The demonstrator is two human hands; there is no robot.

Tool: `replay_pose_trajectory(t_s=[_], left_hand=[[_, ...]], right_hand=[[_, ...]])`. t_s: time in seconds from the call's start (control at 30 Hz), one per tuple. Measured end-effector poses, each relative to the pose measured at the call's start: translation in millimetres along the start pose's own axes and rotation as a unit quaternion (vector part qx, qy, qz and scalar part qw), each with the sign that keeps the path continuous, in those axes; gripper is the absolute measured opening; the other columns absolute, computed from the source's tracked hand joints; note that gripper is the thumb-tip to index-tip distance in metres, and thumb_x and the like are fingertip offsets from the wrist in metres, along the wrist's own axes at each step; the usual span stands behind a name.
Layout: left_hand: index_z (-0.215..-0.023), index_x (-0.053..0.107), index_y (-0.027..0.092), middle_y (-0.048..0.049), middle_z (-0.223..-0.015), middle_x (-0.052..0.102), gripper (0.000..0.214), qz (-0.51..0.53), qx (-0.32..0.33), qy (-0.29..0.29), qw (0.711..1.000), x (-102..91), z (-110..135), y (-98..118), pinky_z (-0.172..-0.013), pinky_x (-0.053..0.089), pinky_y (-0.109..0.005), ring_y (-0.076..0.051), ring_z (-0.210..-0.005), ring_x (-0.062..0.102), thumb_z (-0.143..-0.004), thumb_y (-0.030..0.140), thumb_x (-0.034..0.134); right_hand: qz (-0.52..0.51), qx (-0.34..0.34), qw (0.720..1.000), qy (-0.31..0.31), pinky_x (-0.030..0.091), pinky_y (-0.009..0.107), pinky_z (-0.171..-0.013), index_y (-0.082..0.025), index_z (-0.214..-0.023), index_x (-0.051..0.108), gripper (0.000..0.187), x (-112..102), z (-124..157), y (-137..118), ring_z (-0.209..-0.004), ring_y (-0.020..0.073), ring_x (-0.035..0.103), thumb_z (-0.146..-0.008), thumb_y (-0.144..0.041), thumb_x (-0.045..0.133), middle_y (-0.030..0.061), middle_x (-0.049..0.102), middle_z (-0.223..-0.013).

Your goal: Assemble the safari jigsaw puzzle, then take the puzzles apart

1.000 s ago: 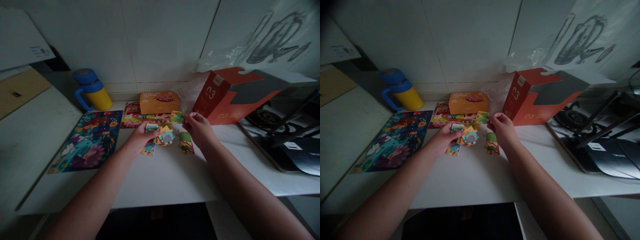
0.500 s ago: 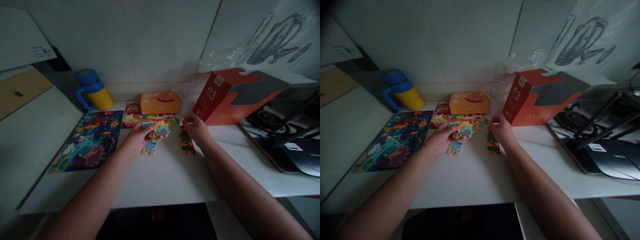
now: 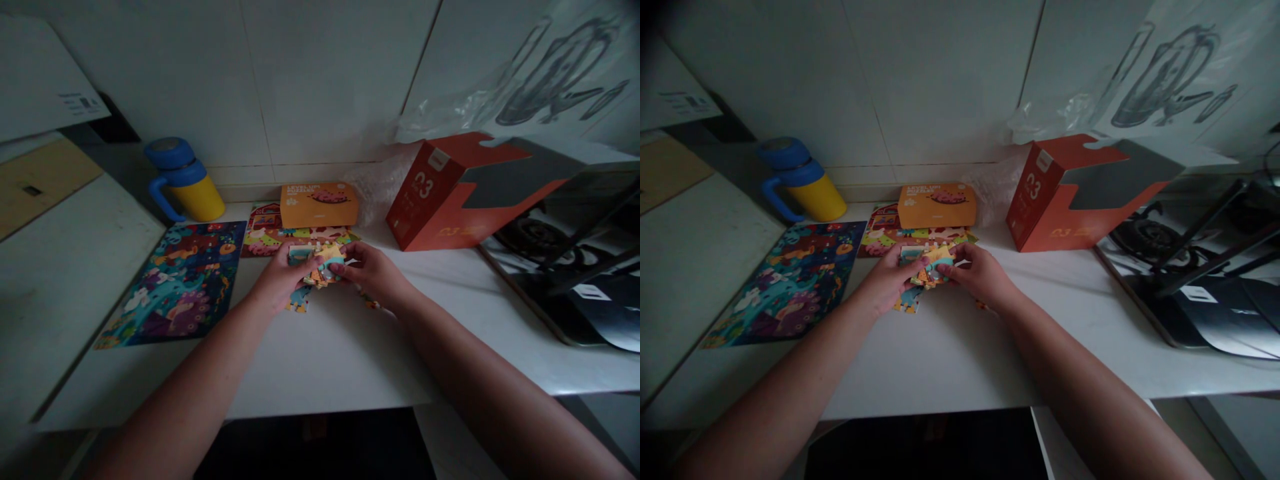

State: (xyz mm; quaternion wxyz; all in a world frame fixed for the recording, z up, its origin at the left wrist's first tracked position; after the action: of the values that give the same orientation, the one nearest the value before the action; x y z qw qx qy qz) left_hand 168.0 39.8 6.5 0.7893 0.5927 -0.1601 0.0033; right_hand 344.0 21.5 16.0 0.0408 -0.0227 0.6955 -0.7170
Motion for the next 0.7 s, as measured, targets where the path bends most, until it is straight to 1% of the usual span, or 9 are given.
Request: replay_pose_trajectory(t_s=[0.1, 0.2, 0.37, 0.53, 0.6, 0.7], left_hand=[[-0.119, 0.059, 0.026, -0.0024, -0.109, 0.074, 0.076, -0.011, -0.015, -0.019, 1.000, 4.8, 2.6, -2.0, -0.075, 0.056, -0.029, -0.020, -0.091, 0.073, -0.058, 0.035, 0.102], [-0.122, 0.058, 0.027, -0.0038, -0.112, 0.074, 0.077, -0.017, -0.012, -0.033, 0.999, 8.0, 3.5, -3.1, -0.078, 0.057, -0.032, -0.021, -0.094, 0.074, -0.058, 0.032, 0.101], [-0.123, 0.060, 0.028, -0.0056, -0.115, 0.074, 0.069, -0.041, -0.012, -0.013, 0.999, 1.4, 0.3, -4.6, -0.072, 0.054, -0.030, -0.022, -0.095, 0.074, -0.065, 0.030, 0.096], [-0.121, 0.061, 0.028, -0.0058, -0.113, 0.076, 0.066, -0.022, -0.014, 0.001, 1.000, -2.5, -0.6, -3.9, -0.078, 0.057, -0.033, -0.024, -0.098, 0.075, -0.065, 0.027, 0.096], [-0.120, 0.061, 0.027, -0.0060, -0.112, 0.077, 0.065, -0.003, -0.006, 0.003, 1.000, -3.6, -1.5, -3.1, -0.080, 0.059, -0.035, -0.025, -0.098, 0.076, -0.065, 0.027, 0.096], [-0.119, 0.061, 0.026, -0.0076, -0.114, 0.077, 0.064, 0.022, 0.011, 0.019, 1.000, -11.0, -5.8, -0.3, -0.080, 0.061, -0.036, -0.026, -0.100, 0.076, -0.065, 0.027, 0.096]], right_hand=[[-0.036, 0.007, 0.999, 0.021, 0.064, 0.028, -0.064, -0.022, -0.095, 0.062, 0.045, -5.0, -1.5, -1.4, -0.077, 0.0158, 0.072, -0.072, -0.048, 0.092, 0.0005, 0.073, -0.095], [-0.062, 0.011, 0.998, 0.029, 0.063, 0.026, -0.065, -0.022, -0.097, 0.063, 0.047, -7.7, -2.9, -1.4, -0.076, 0.0136, 0.071, -0.072, -0.049, 0.092, -0.0002, 0.072, -0.095], [-0.093, 0.031, 0.994, 0.037, 0.062, 0.026, -0.065, -0.023, -0.095, 0.061, 0.050, -10.2, -4.1, 2.6, -0.074, 0.0132, 0.069, -0.069, -0.051, 0.094, -0.0004, 0.074, -0.090], [-0.071, 0.039, 0.995, 0.060, 0.058, 0.024, -0.061, -0.022, -0.092, 0.059, 0.047, -15.2, -3.6, 2.7, -0.071, 0.0129, 0.069, -0.073, -0.051, 0.091, 0.0012, 0.075, -0.088], [-0.062, 0.032, 0.995, 0.074, 0.054, 0.022, -0.057, -0.022, -0.092, 0.059, 0.046, -19.1, -4.4, 2.6, -0.067, 0.0115, 0.066, -0.075, -0.053, 0.088, -0.0002, 0.073, -0.084], [-0.063, 0.014, 0.992, 0.109, 0.048, 0.020, -0.052, -0.022, -0.094, 0.060, 0.045, -29.2, -6.8, 2.9, -0.058, 0.0093, 0.060, -0.078, -0.055, 0.085, -0.0036, 0.067, -0.072]])
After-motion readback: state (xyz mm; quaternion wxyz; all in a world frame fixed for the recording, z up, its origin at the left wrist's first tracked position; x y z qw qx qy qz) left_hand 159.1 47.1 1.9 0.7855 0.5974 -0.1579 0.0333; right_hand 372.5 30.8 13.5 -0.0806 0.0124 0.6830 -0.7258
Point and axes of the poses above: each hand's wrist, its own z-axis away from the middle knuckle, its own x-axis out of the palm, y = z × x, the point moved 9 cm from there along -z, towards the middle knuckle
